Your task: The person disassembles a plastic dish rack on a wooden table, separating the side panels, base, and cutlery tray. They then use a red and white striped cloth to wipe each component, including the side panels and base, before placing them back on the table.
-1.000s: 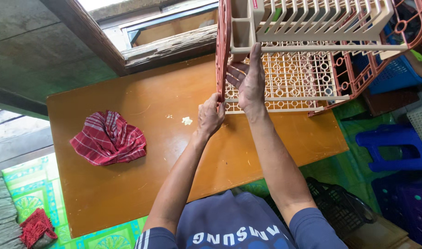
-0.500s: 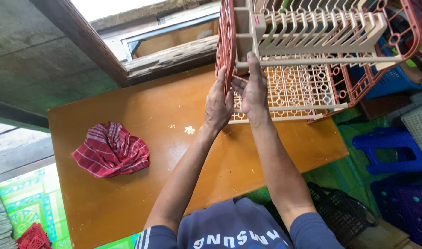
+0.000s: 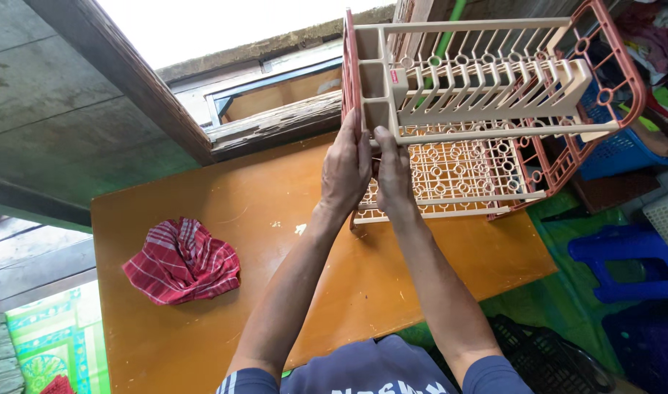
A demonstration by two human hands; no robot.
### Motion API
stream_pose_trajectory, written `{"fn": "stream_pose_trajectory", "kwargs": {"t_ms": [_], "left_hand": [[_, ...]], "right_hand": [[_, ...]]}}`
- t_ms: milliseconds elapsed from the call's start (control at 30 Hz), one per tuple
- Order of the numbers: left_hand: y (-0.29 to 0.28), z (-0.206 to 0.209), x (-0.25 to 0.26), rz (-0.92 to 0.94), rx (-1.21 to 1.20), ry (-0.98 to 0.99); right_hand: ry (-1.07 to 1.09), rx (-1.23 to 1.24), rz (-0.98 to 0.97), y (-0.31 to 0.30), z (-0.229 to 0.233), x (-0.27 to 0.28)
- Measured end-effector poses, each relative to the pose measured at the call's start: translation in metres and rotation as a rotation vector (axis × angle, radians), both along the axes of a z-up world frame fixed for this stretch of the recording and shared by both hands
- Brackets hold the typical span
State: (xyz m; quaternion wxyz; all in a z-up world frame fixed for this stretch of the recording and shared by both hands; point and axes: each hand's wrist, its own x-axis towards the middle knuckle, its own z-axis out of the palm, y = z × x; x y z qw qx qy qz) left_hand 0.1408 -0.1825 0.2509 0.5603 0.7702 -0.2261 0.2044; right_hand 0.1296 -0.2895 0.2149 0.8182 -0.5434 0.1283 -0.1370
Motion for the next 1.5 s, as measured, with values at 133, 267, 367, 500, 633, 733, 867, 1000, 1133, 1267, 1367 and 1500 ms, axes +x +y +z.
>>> {"fn": "stream_pose_trajectory", "kwargs": {"t_ms": [133, 267, 367, 500, 633, 733, 867, 1000, 1133, 1267, 1367, 1500], "left_hand": [[0.002, -0.005, -0.001, 0.036, 0.063, 0.068], [0.006, 0.005, -0.001, -0.012, -0.015, -0.001], [0.005, 0.012, -0.002, -0.030, -0.022, 0.008], [0.000, 0.016, 0.001, -0.009, 0.058, 0.054], [0.001, 0.014, 0.010, -0.032, 0.015, 0.122], [0.005, 0.006, 0.009, -0.018, 0.059, 0.116], [0.005, 0.006, 0.015, 0.003, 0.115, 0.050], [0.010, 0.004, 0.015, -0.024, 0.105, 0.107], [0.008, 0.010, 0.013, -0.010, 0.140, 0.163], [0.015, 0.018, 0.019, -0.115, 0.074, 0.100], [0.012, 0.023, 0.041, -0.153, -0.115, 0.340], [0.004, 0.029, 0.085, -0.235, -0.300, 0.455]], "right_hand": [[0.166, -0.092, 0.084, -0.001, 0.028, -0.012], [0.467, -0.631, 0.249, -0.023, 0.079, -0.044], [0.356, -1.146, 0.100, -0.028, 0.101, -0.047], [0.017, -1.592, -0.046, -0.031, 0.104, 0.013], [0.082, -1.708, 0.034, -0.032, 0.088, 0.050], [0.229, -1.595, 0.118, -0.030, 0.077, 0.051], [0.230, -1.521, 0.156, -0.040, 0.085, 0.051], [0.098, -1.532, 0.144, -0.044, 0.082, 0.048], [0.139, -1.497, 0.166, -0.046, 0.082, 0.049], [0.171, -1.476, 0.165, -0.042, 0.089, 0.048], [0.285, -1.538, 0.204, -0.038, 0.089, 0.048], [0.244, -1.540, 0.171, -0.037, 0.084, 0.045]]}}
